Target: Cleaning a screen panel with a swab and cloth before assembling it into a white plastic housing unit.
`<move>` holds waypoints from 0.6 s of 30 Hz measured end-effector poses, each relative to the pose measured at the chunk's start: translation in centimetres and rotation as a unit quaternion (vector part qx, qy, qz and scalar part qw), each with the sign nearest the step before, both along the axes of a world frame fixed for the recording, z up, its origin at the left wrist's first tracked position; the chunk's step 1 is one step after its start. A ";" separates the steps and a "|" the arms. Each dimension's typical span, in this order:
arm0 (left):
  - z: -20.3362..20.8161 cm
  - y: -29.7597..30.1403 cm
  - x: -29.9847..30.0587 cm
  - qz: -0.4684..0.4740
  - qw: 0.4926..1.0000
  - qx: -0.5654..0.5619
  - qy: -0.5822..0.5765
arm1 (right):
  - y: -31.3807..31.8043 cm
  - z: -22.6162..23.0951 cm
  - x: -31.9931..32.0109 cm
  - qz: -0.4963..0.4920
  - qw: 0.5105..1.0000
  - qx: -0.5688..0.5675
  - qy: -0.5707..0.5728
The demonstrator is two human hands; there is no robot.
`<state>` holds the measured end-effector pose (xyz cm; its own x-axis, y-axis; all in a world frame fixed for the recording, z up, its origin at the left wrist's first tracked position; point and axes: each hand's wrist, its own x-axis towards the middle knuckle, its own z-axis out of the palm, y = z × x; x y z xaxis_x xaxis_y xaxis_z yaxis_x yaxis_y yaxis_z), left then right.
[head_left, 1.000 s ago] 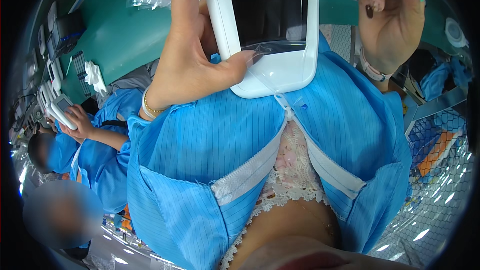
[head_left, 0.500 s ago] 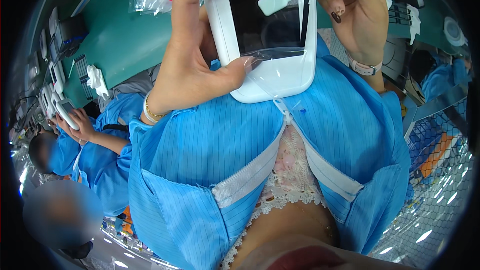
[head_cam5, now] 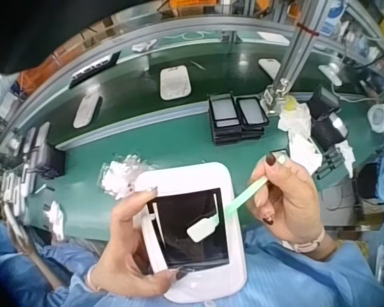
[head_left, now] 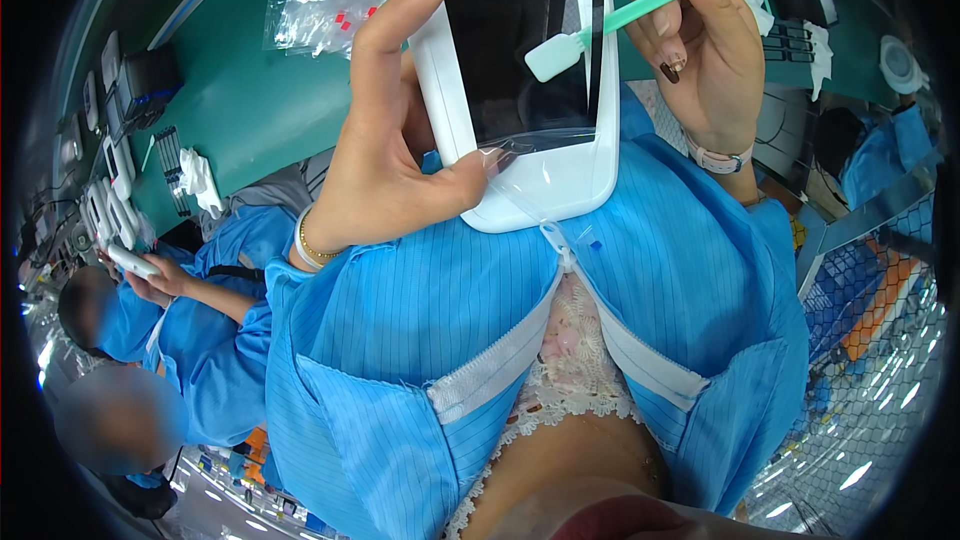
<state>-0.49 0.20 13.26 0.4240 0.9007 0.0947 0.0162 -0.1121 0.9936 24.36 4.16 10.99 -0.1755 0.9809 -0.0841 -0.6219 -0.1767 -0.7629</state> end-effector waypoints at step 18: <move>-0.6 -0.7 0.5 0.075 0.996 -0.036 -0.030 | -0.3 0.4 -0.4 -0.048 0.998 0.016 -0.022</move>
<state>0.00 -0.48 12.68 0.2801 0.9587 0.0487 -0.0328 -0.0411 0.9986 23.91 3.90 11.41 -0.0765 0.9954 -0.0576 -0.6007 -0.0921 -0.7941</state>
